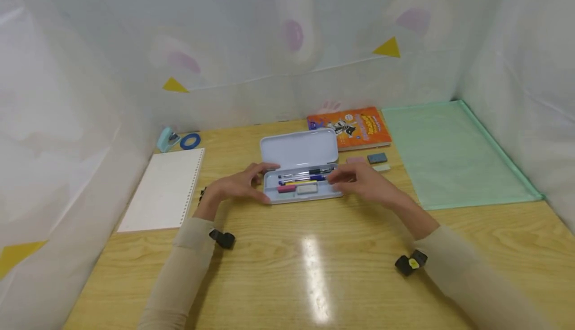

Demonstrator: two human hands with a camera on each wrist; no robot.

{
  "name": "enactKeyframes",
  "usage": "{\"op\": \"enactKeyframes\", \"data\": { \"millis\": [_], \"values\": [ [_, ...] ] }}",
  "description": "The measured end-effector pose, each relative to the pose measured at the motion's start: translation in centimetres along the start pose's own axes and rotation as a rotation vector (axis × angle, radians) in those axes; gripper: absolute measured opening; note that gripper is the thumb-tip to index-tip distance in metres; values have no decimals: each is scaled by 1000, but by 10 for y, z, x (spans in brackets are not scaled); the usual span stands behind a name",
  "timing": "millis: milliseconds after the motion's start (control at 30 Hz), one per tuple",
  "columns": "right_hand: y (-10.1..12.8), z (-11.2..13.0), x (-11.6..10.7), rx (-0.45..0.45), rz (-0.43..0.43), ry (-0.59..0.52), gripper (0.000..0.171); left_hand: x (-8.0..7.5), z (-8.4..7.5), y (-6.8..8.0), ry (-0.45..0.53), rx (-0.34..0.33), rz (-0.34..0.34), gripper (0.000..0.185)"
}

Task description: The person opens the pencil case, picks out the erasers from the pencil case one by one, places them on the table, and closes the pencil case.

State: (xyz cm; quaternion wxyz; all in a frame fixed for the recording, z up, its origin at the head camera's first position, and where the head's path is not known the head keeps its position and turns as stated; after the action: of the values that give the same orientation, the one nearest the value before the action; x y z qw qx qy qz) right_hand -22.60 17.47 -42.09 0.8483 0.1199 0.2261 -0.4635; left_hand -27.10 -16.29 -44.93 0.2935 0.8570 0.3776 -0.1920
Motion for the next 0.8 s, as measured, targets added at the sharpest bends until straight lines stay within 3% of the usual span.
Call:
{"op": "enactKeyframes", "data": {
  "millis": [133,367,567,800],
  "values": [
    [-17,10,19,-49,40,67,23,1,0,0,-6,-6,-1,92],
    [-36,19,42,-56,55,226,22,2,0,0,-25,2,4,93],
    [-38,28,48,-109,44,288,20,1,0,0,-17,-1,0,93],
    [-35,32,48,-104,41,299,21,1,-1,0,-16,8,3,93]
  ]
}}
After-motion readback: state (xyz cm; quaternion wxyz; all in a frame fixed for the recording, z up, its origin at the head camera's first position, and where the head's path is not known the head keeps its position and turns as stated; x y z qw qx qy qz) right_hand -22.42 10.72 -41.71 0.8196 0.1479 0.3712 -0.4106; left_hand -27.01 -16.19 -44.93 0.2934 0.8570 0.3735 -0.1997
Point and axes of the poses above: each hand's wrist, its own y-axis away from the middle knuckle, its own x-axis out of the palm, z = x × y, the point moved 4 cm from there along -y, towards the middle knuckle
